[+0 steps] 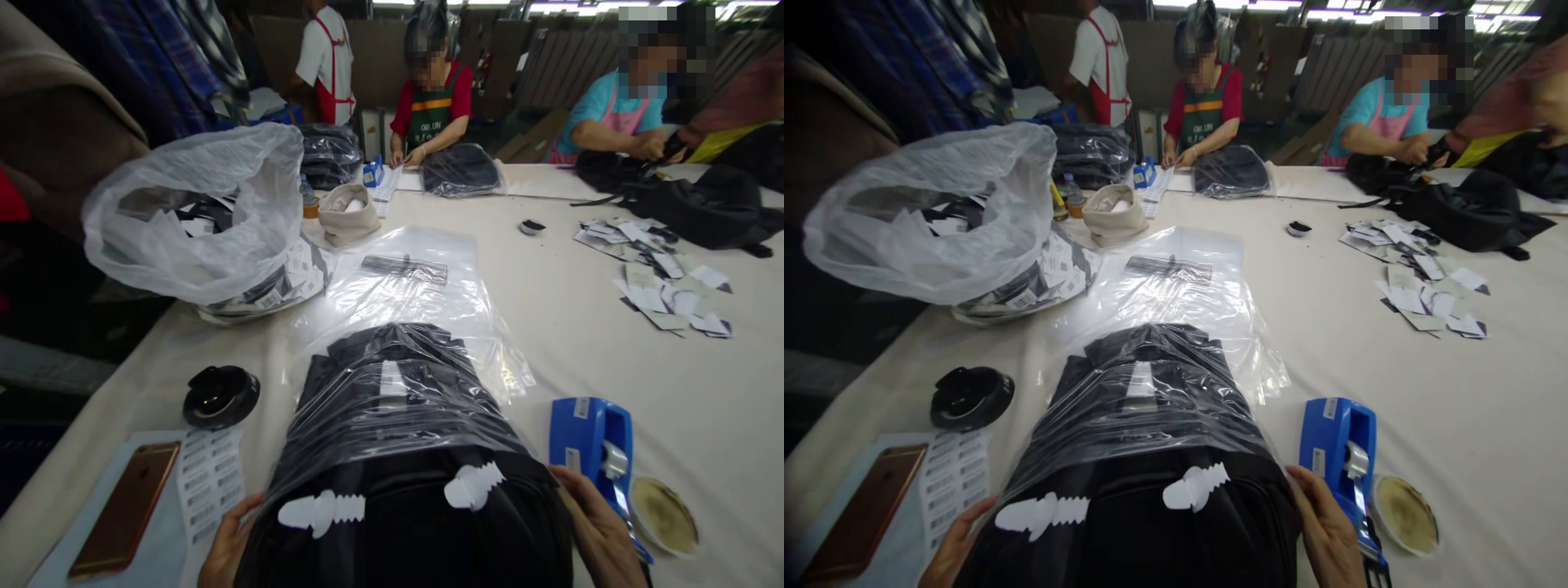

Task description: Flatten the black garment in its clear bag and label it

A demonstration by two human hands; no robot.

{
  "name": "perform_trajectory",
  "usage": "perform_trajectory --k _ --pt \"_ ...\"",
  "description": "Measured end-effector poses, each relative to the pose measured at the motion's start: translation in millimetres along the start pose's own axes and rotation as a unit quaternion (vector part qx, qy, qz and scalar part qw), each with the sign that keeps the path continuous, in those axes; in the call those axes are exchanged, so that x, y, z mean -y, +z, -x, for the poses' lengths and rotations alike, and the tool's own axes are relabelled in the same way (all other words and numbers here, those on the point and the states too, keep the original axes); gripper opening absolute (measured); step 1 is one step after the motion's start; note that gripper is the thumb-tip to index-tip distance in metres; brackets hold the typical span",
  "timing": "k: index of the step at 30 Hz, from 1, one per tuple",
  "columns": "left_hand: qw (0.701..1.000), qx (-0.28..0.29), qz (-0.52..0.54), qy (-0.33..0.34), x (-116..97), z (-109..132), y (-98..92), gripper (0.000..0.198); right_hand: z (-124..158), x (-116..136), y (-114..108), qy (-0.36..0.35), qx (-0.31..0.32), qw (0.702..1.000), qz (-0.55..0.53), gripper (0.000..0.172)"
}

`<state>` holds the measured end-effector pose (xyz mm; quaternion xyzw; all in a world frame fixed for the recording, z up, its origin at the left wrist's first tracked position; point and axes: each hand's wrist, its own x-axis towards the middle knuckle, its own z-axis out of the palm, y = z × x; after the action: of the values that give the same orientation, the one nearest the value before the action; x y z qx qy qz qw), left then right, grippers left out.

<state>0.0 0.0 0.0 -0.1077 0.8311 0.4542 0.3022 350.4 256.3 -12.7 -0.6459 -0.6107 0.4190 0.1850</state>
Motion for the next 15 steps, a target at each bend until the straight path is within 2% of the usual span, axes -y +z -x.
perform_trajectory --k 2,5,10,12,15 --pt "0.998 -0.038 0.000 0.044 -12.4 6.8 3.7 0.051 0.2 15.5 -1.4 -0.017 -0.006 1.000 0.017 0.043" --pt "0.984 -0.114 -0.060 0.125 -24.1 10.5 5.8 0.045 0.5 30.6 1.1 -0.083 -0.021 0.994 0.072 0.039" --pt "0.940 -0.138 -0.173 0.260 -25.6 12.7 8.7 0.036 -2.4 26.0 10.8 -0.217 -0.053 0.963 0.154 0.033" --pt "0.912 -0.143 -0.190 0.334 -21.5 14.7 10.8 0.031 -3.5 17.6 13.1 -0.227 -0.062 0.956 0.173 0.034" --pt "0.860 -0.151 -0.202 0.443 -15.7 17.6 11.3 0.026 -1.0 9.7 14.2 -0.184 -0.082 0.963 0.177 0.042"
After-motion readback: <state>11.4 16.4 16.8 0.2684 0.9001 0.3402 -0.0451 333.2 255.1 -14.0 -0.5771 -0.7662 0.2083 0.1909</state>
